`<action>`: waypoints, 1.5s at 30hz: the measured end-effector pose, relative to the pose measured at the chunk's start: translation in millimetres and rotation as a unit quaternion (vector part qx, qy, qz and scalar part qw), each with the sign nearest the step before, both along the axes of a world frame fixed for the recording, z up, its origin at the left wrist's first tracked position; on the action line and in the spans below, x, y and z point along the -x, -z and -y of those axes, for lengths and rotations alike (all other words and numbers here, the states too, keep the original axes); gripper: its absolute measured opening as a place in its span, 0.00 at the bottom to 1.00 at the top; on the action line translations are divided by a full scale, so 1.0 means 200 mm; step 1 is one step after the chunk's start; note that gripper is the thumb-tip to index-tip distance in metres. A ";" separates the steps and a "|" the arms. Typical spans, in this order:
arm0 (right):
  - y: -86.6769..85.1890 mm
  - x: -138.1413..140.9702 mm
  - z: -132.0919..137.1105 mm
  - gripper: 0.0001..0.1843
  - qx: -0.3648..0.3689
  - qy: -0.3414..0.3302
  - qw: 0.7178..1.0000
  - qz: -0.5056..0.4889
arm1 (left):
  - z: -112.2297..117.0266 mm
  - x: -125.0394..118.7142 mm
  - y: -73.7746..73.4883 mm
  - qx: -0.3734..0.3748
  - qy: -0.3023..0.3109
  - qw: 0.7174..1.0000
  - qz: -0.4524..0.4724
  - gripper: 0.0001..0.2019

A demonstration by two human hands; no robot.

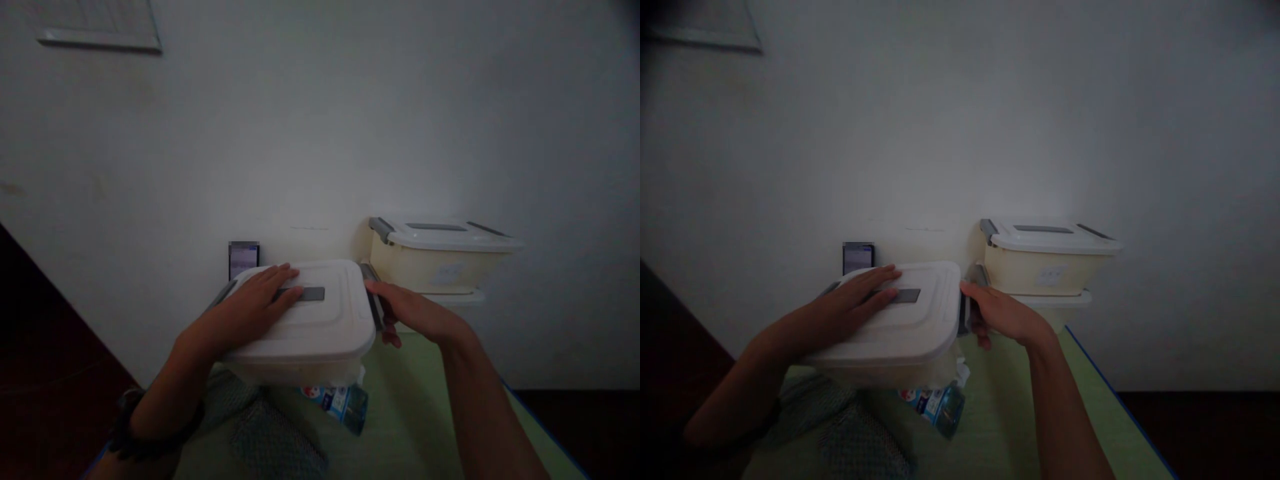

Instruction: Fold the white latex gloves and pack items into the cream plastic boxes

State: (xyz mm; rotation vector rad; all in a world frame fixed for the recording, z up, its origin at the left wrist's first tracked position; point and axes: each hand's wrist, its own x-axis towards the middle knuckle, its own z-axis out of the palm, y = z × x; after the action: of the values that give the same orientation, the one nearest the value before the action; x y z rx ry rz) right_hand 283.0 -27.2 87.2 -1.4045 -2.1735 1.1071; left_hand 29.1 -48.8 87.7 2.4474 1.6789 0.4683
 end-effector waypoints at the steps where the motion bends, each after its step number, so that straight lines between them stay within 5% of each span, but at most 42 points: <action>1: 0.00 0.00 0.00 0.32 0.004 -0.001 1.000 -0.003 | 0.00 0.01 0.00 0.006 -0.003 1.000 0.005 0.30; 9: -0.01 0.00 -0.01 0.29 -0.034 0.000 0.998 0.043 | 0.00 -0.01 -0.01 0.002 -0.011 1.000 -0.007 0.30; 20: -0.02 0.07 0.04 0.21 -0.244 0.150 0.955 0.073 | 0.03 -0.06 0.00 -0.042 -0.027 0.998 -0.043 0.29; 29: 0.03 0.12 0.02 0.28 -0.285 0.049 0.954 0.081 | 0.06 -0.10 -0.01 -0.073 0.001 0.995 -0.062 0.27; 45: 0.02 0.10 0.03 0.27 -0.277 0.053 0.953 0.109 | 0.06 -0.10 -0.01 -0.069 0.009 0.996 -0.049 0.27</action>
State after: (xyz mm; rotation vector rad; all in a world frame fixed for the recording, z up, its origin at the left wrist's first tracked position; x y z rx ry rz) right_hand 263.6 -32.5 82.9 -1.3939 -2.2721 0.2668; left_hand 49.3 -60.8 89.1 2.6223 1.7135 0.4850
